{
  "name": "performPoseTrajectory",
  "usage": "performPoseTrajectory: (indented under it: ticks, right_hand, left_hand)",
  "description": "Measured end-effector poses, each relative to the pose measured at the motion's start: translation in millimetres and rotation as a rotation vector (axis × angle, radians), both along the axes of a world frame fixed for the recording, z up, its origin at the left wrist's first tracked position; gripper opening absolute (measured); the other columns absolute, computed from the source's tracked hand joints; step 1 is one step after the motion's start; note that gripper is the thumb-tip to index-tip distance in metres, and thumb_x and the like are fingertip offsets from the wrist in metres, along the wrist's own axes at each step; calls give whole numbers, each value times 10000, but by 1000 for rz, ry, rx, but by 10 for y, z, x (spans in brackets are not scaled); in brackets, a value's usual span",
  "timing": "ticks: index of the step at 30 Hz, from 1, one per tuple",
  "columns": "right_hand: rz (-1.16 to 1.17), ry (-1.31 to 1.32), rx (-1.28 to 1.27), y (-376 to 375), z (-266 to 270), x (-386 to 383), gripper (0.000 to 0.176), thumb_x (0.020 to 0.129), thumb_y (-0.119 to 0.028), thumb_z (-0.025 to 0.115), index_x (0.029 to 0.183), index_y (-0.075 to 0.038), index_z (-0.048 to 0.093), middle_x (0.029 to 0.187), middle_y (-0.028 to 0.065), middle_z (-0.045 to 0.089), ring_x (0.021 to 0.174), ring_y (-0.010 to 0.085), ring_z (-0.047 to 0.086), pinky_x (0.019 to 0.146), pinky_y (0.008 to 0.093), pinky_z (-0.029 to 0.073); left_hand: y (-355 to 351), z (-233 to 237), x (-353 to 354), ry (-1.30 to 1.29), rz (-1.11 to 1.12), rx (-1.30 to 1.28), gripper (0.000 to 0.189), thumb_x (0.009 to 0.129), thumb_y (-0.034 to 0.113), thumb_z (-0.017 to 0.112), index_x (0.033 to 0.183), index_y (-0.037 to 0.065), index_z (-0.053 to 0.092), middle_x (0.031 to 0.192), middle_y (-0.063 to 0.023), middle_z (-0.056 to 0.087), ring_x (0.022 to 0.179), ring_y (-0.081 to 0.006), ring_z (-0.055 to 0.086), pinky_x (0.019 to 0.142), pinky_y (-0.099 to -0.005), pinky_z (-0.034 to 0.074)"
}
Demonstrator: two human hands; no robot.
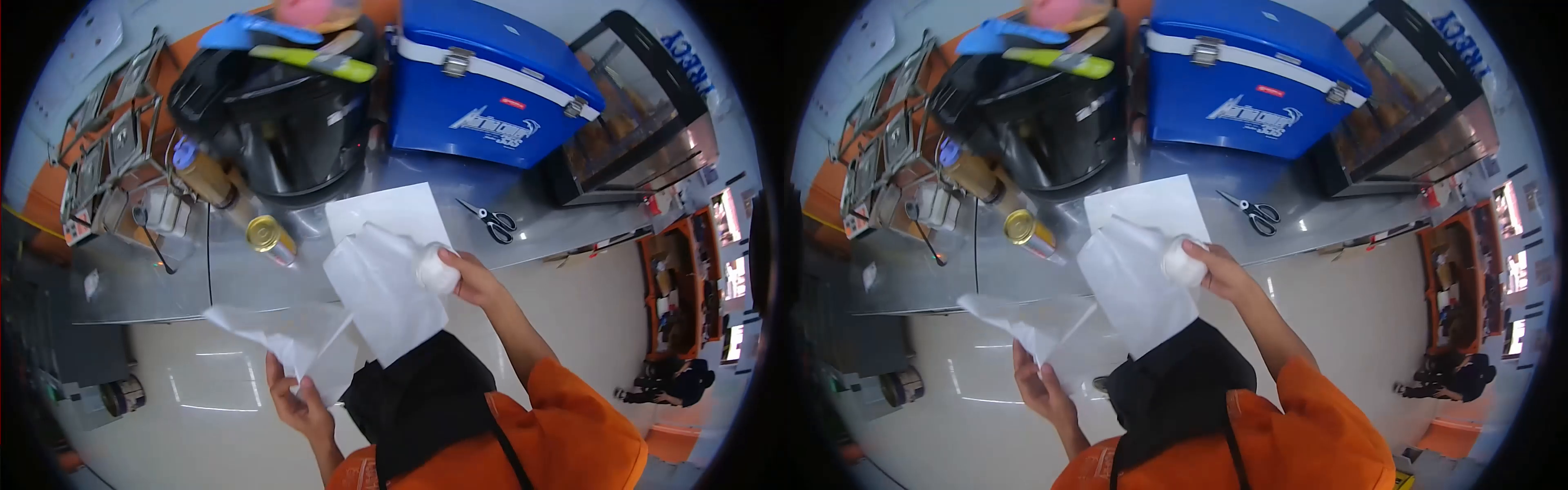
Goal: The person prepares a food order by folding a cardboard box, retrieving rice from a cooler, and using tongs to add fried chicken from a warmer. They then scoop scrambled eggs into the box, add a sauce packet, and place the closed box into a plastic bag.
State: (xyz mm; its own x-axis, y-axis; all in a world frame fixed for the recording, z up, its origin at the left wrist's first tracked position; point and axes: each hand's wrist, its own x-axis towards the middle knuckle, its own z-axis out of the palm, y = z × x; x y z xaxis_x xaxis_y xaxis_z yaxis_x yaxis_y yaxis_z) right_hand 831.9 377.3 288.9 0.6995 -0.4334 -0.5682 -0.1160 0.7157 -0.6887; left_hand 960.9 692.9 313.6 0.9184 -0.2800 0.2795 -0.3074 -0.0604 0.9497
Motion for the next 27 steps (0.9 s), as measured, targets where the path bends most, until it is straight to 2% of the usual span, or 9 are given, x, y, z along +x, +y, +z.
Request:
performPoseTrajectory:
  ticks: [4, 8, 12, 16, 19, 20, 22, 24, 27]
  right_hand:
    - [-159, -46, -38, -642, -541, -113, 585, 856, -309, 697, 1227, 78, 464, 1136, 145, 597, 1007, 231, 627, 865, 376, 531]
    - [-392, -73, 167, -834, -899, -66, 643, 816, -312, 741, 1262, 40, 439, 1178, 142, 573, 1051, 246, 602, 876, 402, 526]
    - [-495, 53, 132, -869, -1041, -51, 721, 768, -340, 784, 1269, 44, 435, 1152, 141, 589, 1026, 249, 616, 832, 386, 540]
    - [-343, 157, -175, -1089, -960, -351, 769, 716, -334, 821, 1250, 85, 460, 1151, 166, 596, 1001, 237, 621, 832, 355, 526]
    - [-197, 249, -702, -1494, -1240, -785, 815, 657, -379, 846, 1192, 139, 515, 1276, 242, 503, 1122, 274, 556, 927, 364, 468]
    - [-32, 300, -831, -1622, -1199, -868, 823, 651, -399, 842, 1184, 141, 523, 1290, 248, 486, 1141, 289, 539, 949, 370, 451]
    - [299, 392, -1084, -1887, -1052, -885, 841, 639, -438, 834, 1167, 145, 538, 1317, 260, 451, 1177, 319, 505, 992, 380, 416]
    - [419, 430, -1104, -1959, -1041, -783, 838, 630, -478, 821, 1139, 136, 565, 1284, 254, 481, 1165, 340, 509, 996, 386, 411]
    - [461, 560, -1102, -2018, -1011, -671, 840, 623, -504, 812, 1123, 130, 580, 1242, 240, 517, 1152, 349, 517, 987, 385, 417]
  left_hand:
    - [-1045, 238, -138, -200, -78, 38, 116, 886, 54, 551, 862, 32, 440, 1389, -289, 400, 1287, -383, 405, 1075, -455, 260]
    - [-1800, 159, -224, -196, -98, -44, 125, 911, 81, 538, 860, 25, 439, 1394, -287, 394, 1292, -371, 395, 1075, -434, 251]
    - [-2293, -233, -182, -184, -178, 267, 129, 878, 115, 575, 867, 9, 503, 1386, -268, 405, 1299, -410, 372, 1086, -479, 241]
    - [-2435, -1079, 15, -367, -405, 1096, 368, 811, 312, 621, 1002, 5, 552, 1406, -253, 368, 1350, -428, 275, 1094, -581, 198]
    - [-2610, -1073, -50, -346, -414, 1229, 482, 796, 358, 637, 1114, 10, 535, 1464, -225, 287, 1370, -443, 211, 1104, -572, 179]
    - [-2614, -1214, -40, -410, -402, 1159, 620, 801, 433, 620, 1286, 72, 480, 1503, -202, 212, 1387, -453, 145, 1108, -585, 146]
    - [-2675, -1188, -85, -443, -550, 1115, 687, 806, 484, 595, 1371, 135, 416, 1511, -206, 196, 1394, -453, 123, 1111, -592, 115]
    - [-2717, -1268, -91, -477, -685, 1136, 751, 804, 534, 572, 1443, 213, 344, 1513, -231, 163, 1388, -468, 122, 1099, -618, 116]
    - [-2773, -1352, 27, -525, -688, 1130, 757, 798, 528, 583, 1437, 191, 358, 1519, -236, 139, 1390, -468, 115, 1098, -622, 109]
